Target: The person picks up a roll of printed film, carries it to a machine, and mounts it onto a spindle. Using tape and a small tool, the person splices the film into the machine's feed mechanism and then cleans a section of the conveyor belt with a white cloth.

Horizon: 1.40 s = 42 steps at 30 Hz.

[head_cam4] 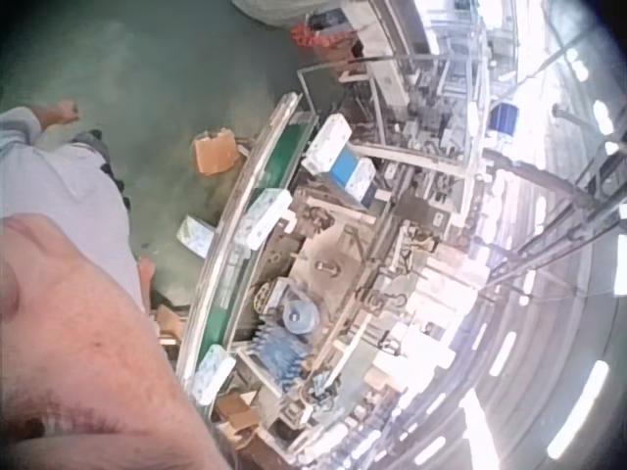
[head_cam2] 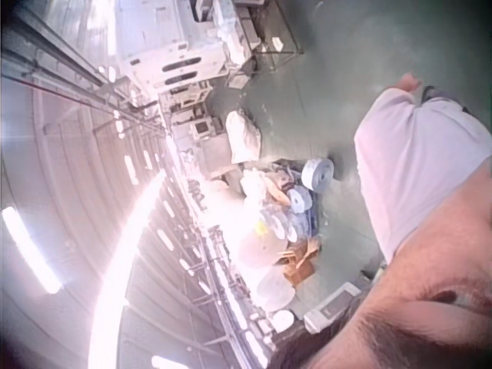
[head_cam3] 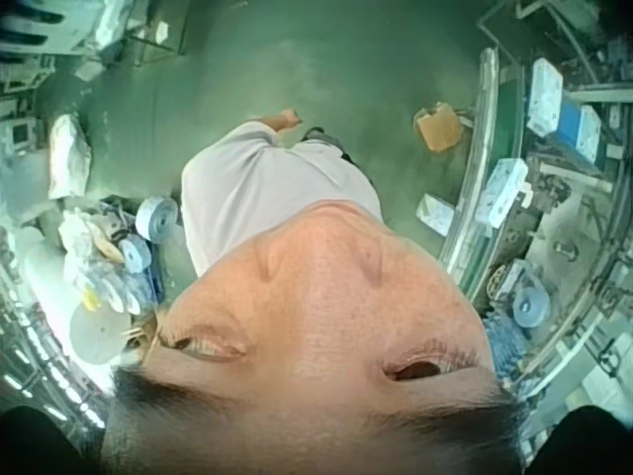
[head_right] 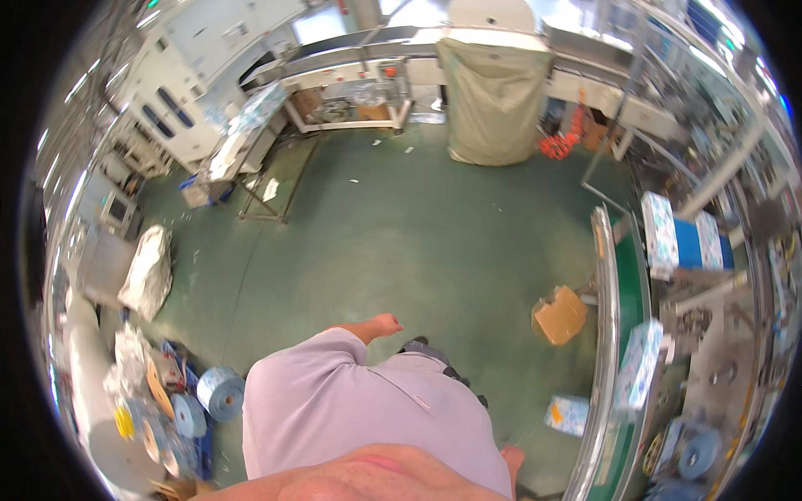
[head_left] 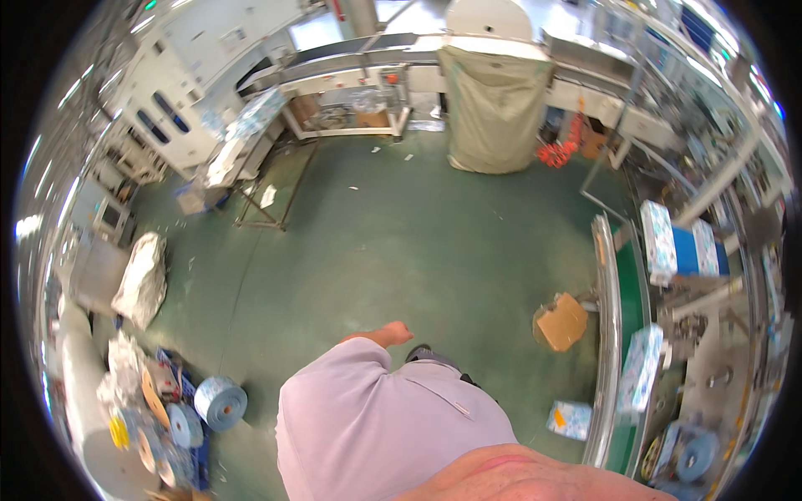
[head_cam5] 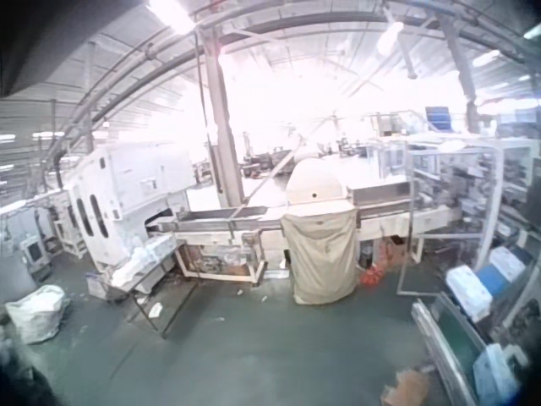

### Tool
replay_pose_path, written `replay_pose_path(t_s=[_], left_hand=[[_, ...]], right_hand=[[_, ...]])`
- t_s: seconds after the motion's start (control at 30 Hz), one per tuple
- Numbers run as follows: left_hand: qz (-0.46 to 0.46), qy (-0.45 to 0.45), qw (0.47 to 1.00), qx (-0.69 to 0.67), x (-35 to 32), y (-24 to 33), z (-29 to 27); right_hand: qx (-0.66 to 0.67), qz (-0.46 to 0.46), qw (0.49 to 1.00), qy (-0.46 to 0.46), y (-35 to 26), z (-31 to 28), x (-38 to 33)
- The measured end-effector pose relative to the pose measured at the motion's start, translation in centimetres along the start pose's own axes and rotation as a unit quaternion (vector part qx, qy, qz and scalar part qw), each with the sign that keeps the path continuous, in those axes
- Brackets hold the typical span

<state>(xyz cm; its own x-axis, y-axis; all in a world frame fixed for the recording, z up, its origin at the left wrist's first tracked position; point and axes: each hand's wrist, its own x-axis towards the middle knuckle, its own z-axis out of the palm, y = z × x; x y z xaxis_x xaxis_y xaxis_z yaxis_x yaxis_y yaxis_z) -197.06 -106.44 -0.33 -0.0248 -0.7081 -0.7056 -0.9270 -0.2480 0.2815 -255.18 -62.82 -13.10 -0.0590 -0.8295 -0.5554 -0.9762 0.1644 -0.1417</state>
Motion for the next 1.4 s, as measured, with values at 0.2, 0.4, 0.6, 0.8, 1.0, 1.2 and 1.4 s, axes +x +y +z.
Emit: replay_pose_path(t_s=[0.2, 0.4, 0.6, 0.8, 1.0, 1.2, 1.4], left_hand=[[0.065, 0.087, 0.987, -0.12, -0.5, -3.0, -2.4], [-0.022, 0.176, 0.952, -0.248, -3.7, -12.0, -3.6], [-0.18, 0.174, 0.936, -0.247, -10.1, -25.4, 2.1], [-0.317, 0.118, 0.886, -0.316, -17.1, -32.5, 9.2], [-0.338, 0.049, 0.833, -0.435, -17.0, -31.7, 8.4], [-0.127, 0.028, 0.94, -0.316, -7.5, -30.0, -0.7], [-0.095, 0.031, 0.943, -0.318, 2.4, -19.7, -11.6]], right_hand=[[0.158, -0.012, 0.987, 0.011, -7.9, -13.2, 12.8], [0.273, -0.033, 0.961, 0.011, -19.0, -25.9, 19.6], [0.322, -0.105, 0.941, -0.009, -29.4, -33.0, 29.6], [0.184, -0.178, 0.966, -0.024, -38.2, -33.5, 32.0], [0.132, -0.151, 0.978, -0.065, -39.7, -30.7, 28.3], [0.209, -0.006, 0.978, 0.022, -32.7, -26.3, 21.5], [0.255, 0.244, 0.931, 0.094, -22.5, -13.9, 6.7]])
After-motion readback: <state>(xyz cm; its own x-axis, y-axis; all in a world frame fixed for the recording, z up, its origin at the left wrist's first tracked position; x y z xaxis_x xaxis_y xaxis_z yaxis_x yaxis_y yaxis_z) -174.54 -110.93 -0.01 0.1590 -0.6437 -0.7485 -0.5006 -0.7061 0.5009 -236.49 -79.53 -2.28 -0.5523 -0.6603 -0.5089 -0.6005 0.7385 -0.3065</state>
